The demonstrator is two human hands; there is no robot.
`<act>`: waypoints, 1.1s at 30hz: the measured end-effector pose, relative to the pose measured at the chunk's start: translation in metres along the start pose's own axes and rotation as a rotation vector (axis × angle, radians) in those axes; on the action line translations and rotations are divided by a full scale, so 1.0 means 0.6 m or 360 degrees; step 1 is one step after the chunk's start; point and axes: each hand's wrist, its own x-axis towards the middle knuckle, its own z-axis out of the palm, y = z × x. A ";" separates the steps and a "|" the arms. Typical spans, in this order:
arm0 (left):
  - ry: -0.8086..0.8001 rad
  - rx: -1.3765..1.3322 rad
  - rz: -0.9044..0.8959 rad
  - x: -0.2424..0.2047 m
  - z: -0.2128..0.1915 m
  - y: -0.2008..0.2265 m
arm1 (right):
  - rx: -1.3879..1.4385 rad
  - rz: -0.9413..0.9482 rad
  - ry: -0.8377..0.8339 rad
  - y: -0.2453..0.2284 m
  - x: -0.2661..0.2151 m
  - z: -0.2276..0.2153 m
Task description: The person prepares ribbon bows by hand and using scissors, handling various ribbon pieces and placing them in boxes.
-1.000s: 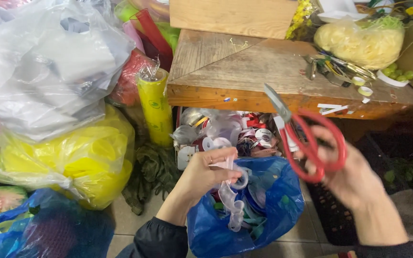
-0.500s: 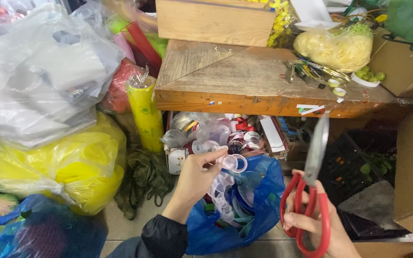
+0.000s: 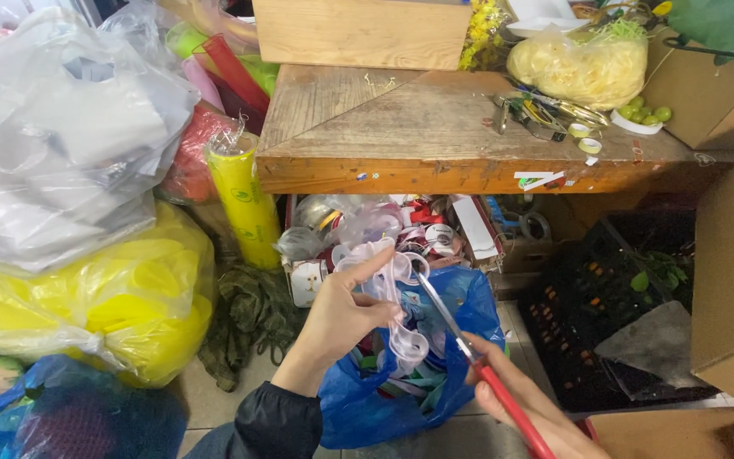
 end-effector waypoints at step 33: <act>-0.0096 -0.0105 0.0125 -0.004 0.027 0.000 | 0.0335 -0.0336 -0.0050 -0.007 0.006 0.048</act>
